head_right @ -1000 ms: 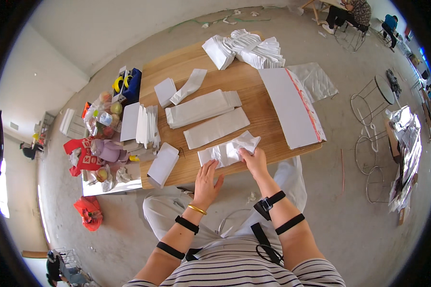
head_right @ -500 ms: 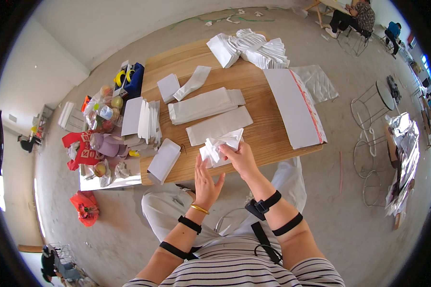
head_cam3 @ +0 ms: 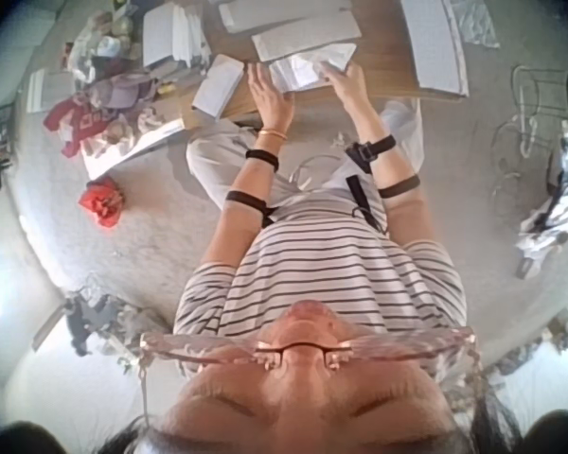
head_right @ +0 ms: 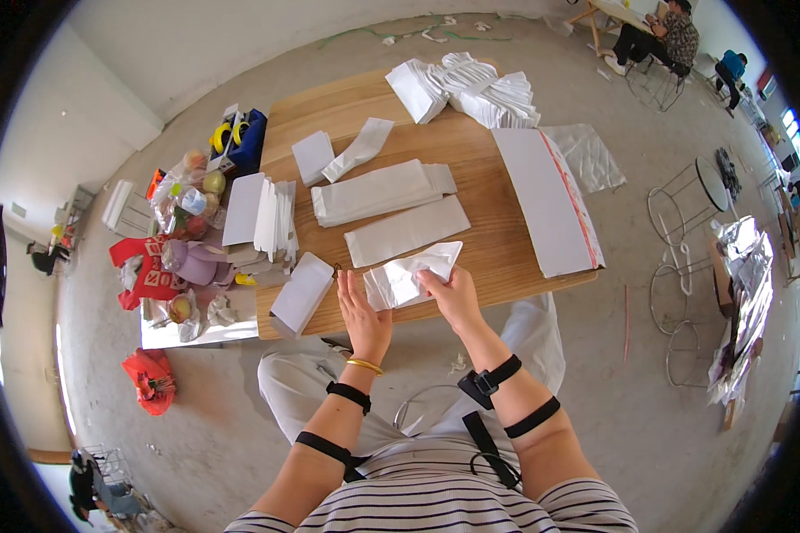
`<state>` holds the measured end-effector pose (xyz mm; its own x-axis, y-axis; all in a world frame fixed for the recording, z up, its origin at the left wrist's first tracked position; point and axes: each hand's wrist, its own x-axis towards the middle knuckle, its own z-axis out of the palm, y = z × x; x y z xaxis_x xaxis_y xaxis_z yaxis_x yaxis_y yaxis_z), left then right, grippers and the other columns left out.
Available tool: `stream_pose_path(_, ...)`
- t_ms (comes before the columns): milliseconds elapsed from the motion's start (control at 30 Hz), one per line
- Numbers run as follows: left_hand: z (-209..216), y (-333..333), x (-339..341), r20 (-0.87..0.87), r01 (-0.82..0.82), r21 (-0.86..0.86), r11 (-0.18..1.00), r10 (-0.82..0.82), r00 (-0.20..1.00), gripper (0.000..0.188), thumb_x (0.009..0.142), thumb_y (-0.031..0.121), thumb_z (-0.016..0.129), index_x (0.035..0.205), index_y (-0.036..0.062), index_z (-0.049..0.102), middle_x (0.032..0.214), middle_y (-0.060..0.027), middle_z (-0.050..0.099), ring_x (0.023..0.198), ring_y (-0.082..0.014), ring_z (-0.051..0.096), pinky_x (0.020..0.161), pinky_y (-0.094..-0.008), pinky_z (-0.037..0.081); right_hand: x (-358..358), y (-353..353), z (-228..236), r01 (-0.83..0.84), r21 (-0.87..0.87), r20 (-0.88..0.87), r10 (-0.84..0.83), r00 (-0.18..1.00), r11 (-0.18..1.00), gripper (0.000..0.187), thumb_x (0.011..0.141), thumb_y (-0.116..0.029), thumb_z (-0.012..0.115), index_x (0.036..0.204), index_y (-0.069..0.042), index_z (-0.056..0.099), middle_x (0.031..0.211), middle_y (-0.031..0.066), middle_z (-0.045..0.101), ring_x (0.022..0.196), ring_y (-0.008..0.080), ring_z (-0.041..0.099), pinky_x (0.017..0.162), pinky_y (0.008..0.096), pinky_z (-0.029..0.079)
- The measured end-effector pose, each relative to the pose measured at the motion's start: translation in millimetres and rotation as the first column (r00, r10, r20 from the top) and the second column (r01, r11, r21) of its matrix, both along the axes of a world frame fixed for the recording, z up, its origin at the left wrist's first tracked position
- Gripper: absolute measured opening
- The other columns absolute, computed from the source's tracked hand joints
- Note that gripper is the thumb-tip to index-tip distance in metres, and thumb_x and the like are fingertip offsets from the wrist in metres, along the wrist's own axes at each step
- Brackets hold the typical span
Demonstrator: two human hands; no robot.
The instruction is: Folding and preparing paper or plastic packaging materials.
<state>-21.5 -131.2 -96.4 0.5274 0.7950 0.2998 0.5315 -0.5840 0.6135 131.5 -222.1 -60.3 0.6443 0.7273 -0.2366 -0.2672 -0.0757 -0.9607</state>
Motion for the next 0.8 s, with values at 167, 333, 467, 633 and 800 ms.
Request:
stream_pose_path(167,-5.4,2.3,-6.8,-0.100,0.045,0.041,0.998,-0.040,0.994,0.091,0.074,0.008,0.073,0.148,-0.0048,0.022,0.154,-0.0276,0.023,0.144,-0.0449,0.022,0.119,-0.0519,0.021,4.1,-4.4,-41.0,0.128,-0.039,0.066,-0.125,0.990,0.991,0.018,0.090,-0.017,0.069,0.093,0.001,0.068,0.077,0.0023,0.066,0.065,0.0086,0.057,0.058,0.0246,0.045)
stream_pose_path(333,11.8,-11.6,-9.6,-0.162,0.247,0.061,0.967,-0.235,0.959,0.089,0.080,0.019,0.071,0.150,-0.0045,0.021,0.156,-0.0254,0.023,0.146,-0.0434,0.019,0.120,-0.0511,0.019,5.5,-8.5,-50.9,0.210,-0.104,0.122,-0.198,0.973,0.972,0.018,0.090,-0.017,0.069,0.090,0.001,0.067,0.073,0.0028,0.065,0.059,0.0095,0.057,0.052,0.0258,0.044)
stream_pose_path(467,18.9,-12.6,3.9,-0.246,0.477,0.046,0.878,-0.453,0.857,0.089,0.086,0.033,0.068,0.151,-0.0047,0.021,0.158,-0.0230,0.021,0.149,-0.0402,0.016,0.121,-0.0495,0.017,5.2,-8.4,-53.1,0.207,-0.129,0.154,-0.186,0.970,0.970,0.018,0.089,-0.018,0.069,0.090,0.000,0.068,0.068,0.0023,0.063,0.056,0.0100,0.057,0.050,0.0265,0.043)
stream_pose_path(633,6.3,-8.8,10.8,-0.343,0.507,0.055,0.860,-0.461,0.819,0.088,0.090,0.038,0.064,0.152,-0.0048,0.018,0.159,-0.0233,0.020,0.149,-0.0389,0.016,0.122,-0.0477,0.017,4.6,-8.2,-52.6,0.183,-0.140,0.192,-0.155,0.969,0.973,0.022,0.088,-0.020,0.069,0.092,0.002,0.069,0.066,0.0029,0.063,0.055,0.0108,0.058,0.049,0.0276,0.043)
stream_pose_path(800,1.9,-5.1,2.6,-0.360,0.477,0.032,0.878,-0.435,0.825,0.087,0.091,0.037,0.064,0.153,-0.0037,0.017,0.159,-0.0245,0.019,0.149,-0.0391,0.017,0.122,-0.0479,0.017,7.5,-9.1,-56.9,0.182,-0.144,0.163,-0.158,0.974,0.973,0.024,0.088,-0.020,0.069,0.093,0.004,0.069,0.070,0.0047,0.066,0.056,0.0115,0.060,0.051,0.0279,0.046)
